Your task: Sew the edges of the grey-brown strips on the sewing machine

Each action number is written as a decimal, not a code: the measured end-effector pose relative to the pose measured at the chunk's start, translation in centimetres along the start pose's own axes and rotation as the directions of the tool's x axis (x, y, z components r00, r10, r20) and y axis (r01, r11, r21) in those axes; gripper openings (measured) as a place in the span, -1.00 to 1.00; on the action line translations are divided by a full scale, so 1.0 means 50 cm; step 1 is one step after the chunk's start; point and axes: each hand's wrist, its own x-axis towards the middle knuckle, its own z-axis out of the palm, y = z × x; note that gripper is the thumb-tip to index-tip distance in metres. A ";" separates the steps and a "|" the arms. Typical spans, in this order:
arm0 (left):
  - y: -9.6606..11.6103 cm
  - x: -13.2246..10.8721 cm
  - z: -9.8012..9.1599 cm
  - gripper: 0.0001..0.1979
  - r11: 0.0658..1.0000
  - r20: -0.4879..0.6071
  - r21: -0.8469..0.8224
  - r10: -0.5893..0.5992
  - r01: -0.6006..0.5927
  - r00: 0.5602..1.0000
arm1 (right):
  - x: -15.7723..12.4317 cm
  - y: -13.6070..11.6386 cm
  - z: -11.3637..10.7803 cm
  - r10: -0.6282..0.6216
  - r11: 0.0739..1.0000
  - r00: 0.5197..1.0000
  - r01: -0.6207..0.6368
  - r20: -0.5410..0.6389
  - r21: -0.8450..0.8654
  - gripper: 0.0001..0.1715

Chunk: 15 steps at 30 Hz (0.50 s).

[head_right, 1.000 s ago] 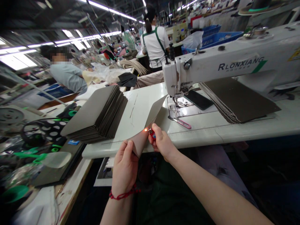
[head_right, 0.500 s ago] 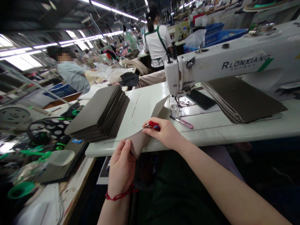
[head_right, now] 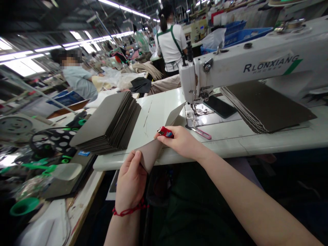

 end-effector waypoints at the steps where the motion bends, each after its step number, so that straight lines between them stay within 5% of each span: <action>1: -0.001 0.000 -0.001 -0.86 1.000 0.005 -0.010 -0.008 0.008 1.000 | 0.001 0.000 0.001 0.004 1.000 1.000 -0.004 -0.002 -0.007 -0.75; 15: -0.003 0.013 -0.012 -0.82 0.990 -0.041 -0.073 -0.121 0.118 0.992 | 0.007 0.004 0.013 -0.005 0.996 1.000 0.002 -0.026 -0.084 -0.77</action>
